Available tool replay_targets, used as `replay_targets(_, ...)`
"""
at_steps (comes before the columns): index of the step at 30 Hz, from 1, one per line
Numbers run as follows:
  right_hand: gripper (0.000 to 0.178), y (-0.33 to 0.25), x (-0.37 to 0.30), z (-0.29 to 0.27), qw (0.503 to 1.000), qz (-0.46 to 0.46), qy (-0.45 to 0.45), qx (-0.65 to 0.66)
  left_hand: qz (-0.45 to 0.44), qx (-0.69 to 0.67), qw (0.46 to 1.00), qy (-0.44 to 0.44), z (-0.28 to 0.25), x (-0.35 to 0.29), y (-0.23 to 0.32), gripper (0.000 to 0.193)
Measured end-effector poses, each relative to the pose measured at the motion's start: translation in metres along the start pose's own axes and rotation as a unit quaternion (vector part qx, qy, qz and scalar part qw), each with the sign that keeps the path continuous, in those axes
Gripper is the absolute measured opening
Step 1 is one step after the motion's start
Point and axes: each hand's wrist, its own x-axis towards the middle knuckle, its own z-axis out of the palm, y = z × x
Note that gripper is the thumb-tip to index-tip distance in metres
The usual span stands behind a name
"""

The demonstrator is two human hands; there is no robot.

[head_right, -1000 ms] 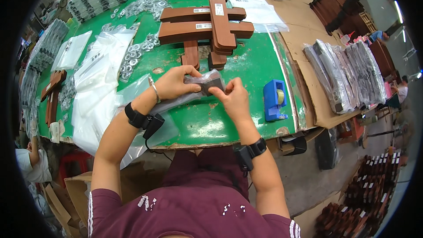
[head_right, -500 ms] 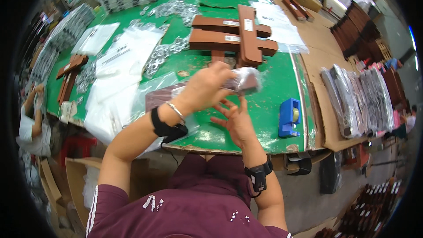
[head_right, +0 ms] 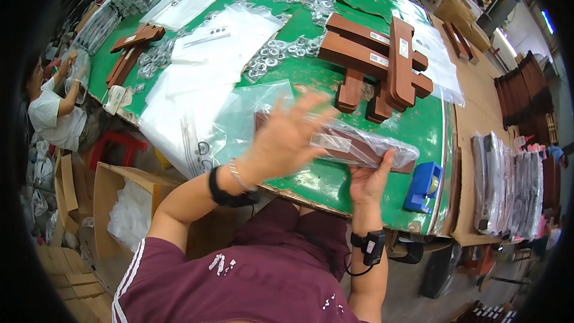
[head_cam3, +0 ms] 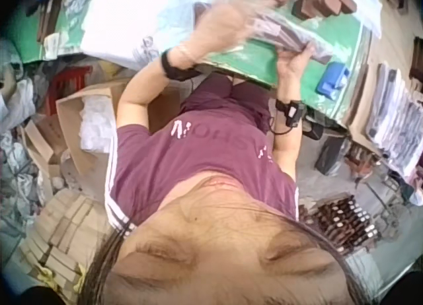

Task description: Packing wooden furniture components into plastic bags and sealing them with tape.

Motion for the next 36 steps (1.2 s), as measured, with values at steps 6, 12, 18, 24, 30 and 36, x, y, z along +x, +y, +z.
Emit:
replay_targets(6,0.067,-0.006,0.015,-0.009,1.000,0.000,0.014,0.022,-0.257,-0.192,0.947,0.011,-0.014,-0.055,-0.087,0.096)
replay_targets(12,0.074,0.000,0.016,-0.008,0.998,0.029,0.019,0.051,-0.285,-0.493,0.816,-0.103,0.013,-0.061,-0.080,0.088)
replay_targets(18,0.071,-0.014,-0.002,-0.001,0.991,0.111,0.007,-0.074,-0.164,-0.323,0.932,0.030,0.018,-0.063,-0.086,0.055)
replay_targets(24,0.027,-0.023,-0.038,0.023,0.791,-0.087,-0.099,-0.598,-0.050,-0.330,0.942,0.019,0.025,-0.065,-0.090,0.041)
replay_targets(30,0.049,0.018,0.005,0.105,0.607,-0.346,-0.208,-0.685,0.007,-0.339,0.941,0.012,0.033,-0.061,-0.092,0.037)
replay_targets(36,0.028,0.028,0.035,0.124,0.527,-0.428,-0.252,-0.690,0.044,-0.377,0.925,-0.001,0.039,-0.057,-0.098,0.038)
